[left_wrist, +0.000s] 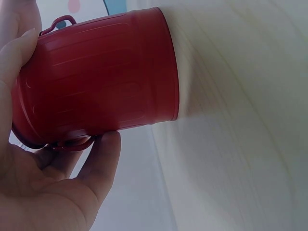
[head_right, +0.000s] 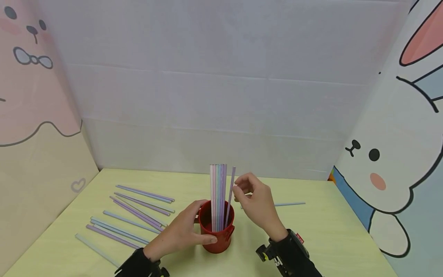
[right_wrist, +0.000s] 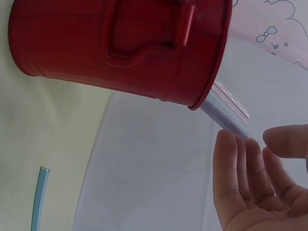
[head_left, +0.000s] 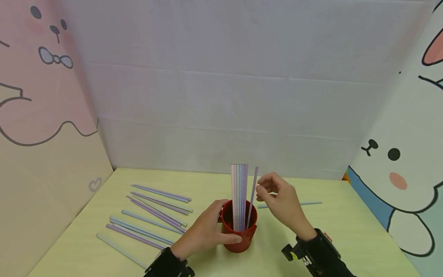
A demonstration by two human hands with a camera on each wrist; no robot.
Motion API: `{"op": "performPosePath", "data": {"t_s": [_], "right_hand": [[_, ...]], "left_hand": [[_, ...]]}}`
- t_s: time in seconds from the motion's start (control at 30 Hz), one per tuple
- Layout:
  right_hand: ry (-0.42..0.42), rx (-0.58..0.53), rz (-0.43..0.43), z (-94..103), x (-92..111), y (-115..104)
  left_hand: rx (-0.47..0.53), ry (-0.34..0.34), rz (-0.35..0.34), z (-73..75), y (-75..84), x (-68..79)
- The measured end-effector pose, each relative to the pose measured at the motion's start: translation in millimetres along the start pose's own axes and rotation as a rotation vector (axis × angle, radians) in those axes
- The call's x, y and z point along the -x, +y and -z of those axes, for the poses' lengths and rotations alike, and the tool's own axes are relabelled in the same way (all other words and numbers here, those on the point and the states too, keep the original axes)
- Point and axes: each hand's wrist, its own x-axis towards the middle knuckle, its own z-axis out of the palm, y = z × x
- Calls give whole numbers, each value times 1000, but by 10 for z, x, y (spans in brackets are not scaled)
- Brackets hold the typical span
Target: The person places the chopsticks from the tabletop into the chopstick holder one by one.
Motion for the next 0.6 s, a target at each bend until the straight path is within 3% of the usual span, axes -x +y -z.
{"op": "performPosePath", "data": {"t_s": [0.27,0.43,0.6], "right_hand": [[26,131,75,74,10,362],[6,360,211,231,-38,474],[-102,635,306,392,-81,593]], "left_hand": [[-6,-4,2,-2,3,-1],[0,-7,3,-4,4,1],[-9,-5,6,1,7,9]]}}
